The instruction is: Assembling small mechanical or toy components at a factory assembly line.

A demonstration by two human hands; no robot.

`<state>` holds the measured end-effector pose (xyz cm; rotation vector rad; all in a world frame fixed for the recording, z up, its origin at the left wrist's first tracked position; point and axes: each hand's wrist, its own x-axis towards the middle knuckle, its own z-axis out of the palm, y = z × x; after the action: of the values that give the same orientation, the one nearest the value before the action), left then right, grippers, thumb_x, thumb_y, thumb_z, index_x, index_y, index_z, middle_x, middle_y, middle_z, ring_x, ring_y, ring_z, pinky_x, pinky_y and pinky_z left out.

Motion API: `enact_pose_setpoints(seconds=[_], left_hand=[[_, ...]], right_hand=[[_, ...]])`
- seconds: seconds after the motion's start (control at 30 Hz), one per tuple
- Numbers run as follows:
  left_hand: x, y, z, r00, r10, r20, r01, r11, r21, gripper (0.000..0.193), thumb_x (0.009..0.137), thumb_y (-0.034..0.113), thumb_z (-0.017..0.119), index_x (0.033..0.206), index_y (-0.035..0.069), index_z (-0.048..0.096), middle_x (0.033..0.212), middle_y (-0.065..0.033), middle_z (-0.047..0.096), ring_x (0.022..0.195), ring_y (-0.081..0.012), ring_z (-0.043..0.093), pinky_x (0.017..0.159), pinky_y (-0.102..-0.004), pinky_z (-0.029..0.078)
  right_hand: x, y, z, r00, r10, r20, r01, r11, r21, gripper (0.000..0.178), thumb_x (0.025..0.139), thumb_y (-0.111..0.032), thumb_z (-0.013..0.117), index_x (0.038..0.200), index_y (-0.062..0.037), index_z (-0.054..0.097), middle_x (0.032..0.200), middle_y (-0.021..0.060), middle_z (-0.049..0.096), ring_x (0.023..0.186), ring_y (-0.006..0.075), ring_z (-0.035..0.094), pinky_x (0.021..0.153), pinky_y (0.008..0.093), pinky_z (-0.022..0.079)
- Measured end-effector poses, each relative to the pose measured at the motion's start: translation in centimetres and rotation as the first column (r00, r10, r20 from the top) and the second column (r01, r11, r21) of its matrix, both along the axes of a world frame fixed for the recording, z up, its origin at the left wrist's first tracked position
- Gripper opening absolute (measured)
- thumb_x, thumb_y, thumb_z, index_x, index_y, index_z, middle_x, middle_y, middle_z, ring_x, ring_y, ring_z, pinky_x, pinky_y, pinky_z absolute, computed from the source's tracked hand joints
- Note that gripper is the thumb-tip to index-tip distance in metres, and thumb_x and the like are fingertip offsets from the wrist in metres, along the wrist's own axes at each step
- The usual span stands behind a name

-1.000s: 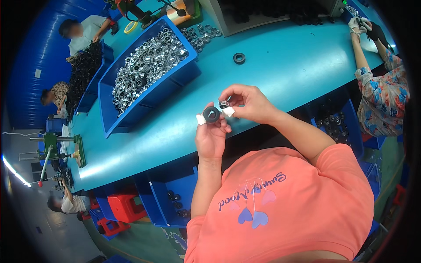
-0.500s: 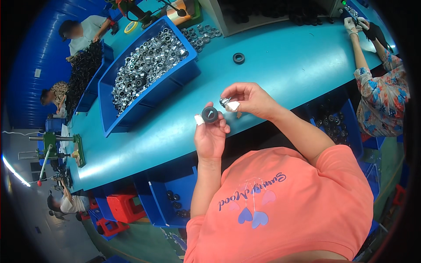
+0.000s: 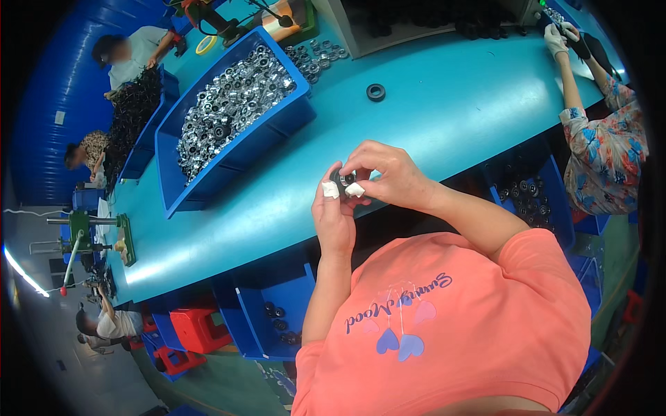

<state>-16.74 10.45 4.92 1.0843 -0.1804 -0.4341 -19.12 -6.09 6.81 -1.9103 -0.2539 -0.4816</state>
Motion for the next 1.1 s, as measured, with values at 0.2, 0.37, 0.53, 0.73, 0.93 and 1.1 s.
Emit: enact_pose_setpoints(seconds=[0.2, 0.37, 0.53, 0.73, 0.93, 1.1], left_hand=[[0.0, -0.2, -0.3, 1.0, 0.009, -0.004, -0.009, 1.0, 0.016, 0.046, 0.111, 0.028, 0.039, 0.143, -0.004, 0.047, 0.119, -0.0139, 0.064, 0.1, -0.0235, 0.067, 0.076, -0.0371, 0.06], [-0.2, -0.2, -0.4, 0.999, 0.027, 0.031, -0.028, 0.999, 0.039, 0.047, 0.111, 0.029, 0.041, 0.143, -0.004, 0.047, 0.12, -0.0139, 0.063, 0.101, -0.0231, 0.067, 0.078, -0.0376, 0.059], [-0.4, -0.2, -0.5, 0.999, 0.04, 0.027, -0.04, 0.999, 0.006, 0.047, 0.11, 0.029, 0.045, 0.144, -0.004, 0.046, 0.121, -0.0118, 0.063, 0.103, -0.0194, 0.065, 0.082, -0.0328, 0.055], [-0.3, -0.1, -0.7, 0.991, 0.002, 0.132, -0.019, 0.992, 0.128, 0.044, 0.107, 0.022, 0.056, 0.143, -0.001, 0.048, 0.119, -0.0068, 0.063, 0.104, -0.0136, 0.06, 0.087, -0.0271, 0.05], [0.2, 0.4, -0.6, 0.986, 0.051, 0.157, -0.063, 0.995, 0.074, 0.033, 0.106, 0.021, 0.055, 0.134, 0.002, 0.053, 0.105, -0.0064, 0.061, 0.08, -0.0131, 0.062, 0.067, -0.0304, 0.058], [0.3, 0.1, -0.7, 0.974, 0.097, 0.206, -0.119, 0.988, 0.094, 0.025, 0.106, 0.018, 0.054, 0.127, 0.004, 0.055, 0.1, -0.0078, 0.062, 0.066, -0.0119, 0.06, 0.053, -0.0279, 0.057]], right_hand=[[-0.4, 0.1, 0.1, 0.998, 0.015, -0.054, -0.014, 1.0, 0.021, 0.026, 0.076, 0.002, 0.072, 0.101, -0.0061, 0.074, 0.098, 0.0072, 0.069, 0.082, 0.0186, 0.07, 0.066, 0.03, 0.062], [-0.3, 0.3, -0.5, 1.0, -0.011, 0.012, 0.011, 1.0, 0.009, 0.028, 0.075, 0.001, 0.074, 0.102, -0.0066, 0.074, 0.098, 0.0072, 0.069, 0.083, 0.0186, 0.07, 0.061, 0.0278, 0.061], [-0.6, 0.6, -0.5, 0.997, -0.051, 0.062, 0.052, 0.999, -0.016, 0.028, 0.074, 0.001, 0.076, 0.101, -0.0067, 0.074, 0.098, 0.0059, 0.068, 0.085, 0.0184, 0.069, 0.061, 0.0286, 0.06], [-0.8, 1.1, -0.3, 0.987, -0.09, 0.136, 0.104, 0.99, -0.098, 0.033, 0.074, 0.001, 0.075, 0.106, -0.008, 0.073, 0.098, 0.0059, 0.067, 0.082, 0.0171, 0.068, 0.067, 0.0288, 0.058], [-0.3, -0.6, 0.0, 0.953, 0.157, -0.26, -0.045, 0.92, 0.389, 0.038, 0.085, -0.004, 0.074, 0.123, -0.0024, 0.069, 0.115, 0.0069, 0.062, 0.095, 0.0145, 0.066, 0.086, 0.0296, 0.056], [-0.2, 0.0, -0.8, 0.853, 0.374, -0.364, -0.142, 0.837, 0.529, 0.042, 0.09, -0.007, 0.071, 0.132, -0.0033, 0.067, 0.115, 0.0082, 0.064, 0.097, 0.0168, 0.065, 0.086, 0.0296, 0.055]])
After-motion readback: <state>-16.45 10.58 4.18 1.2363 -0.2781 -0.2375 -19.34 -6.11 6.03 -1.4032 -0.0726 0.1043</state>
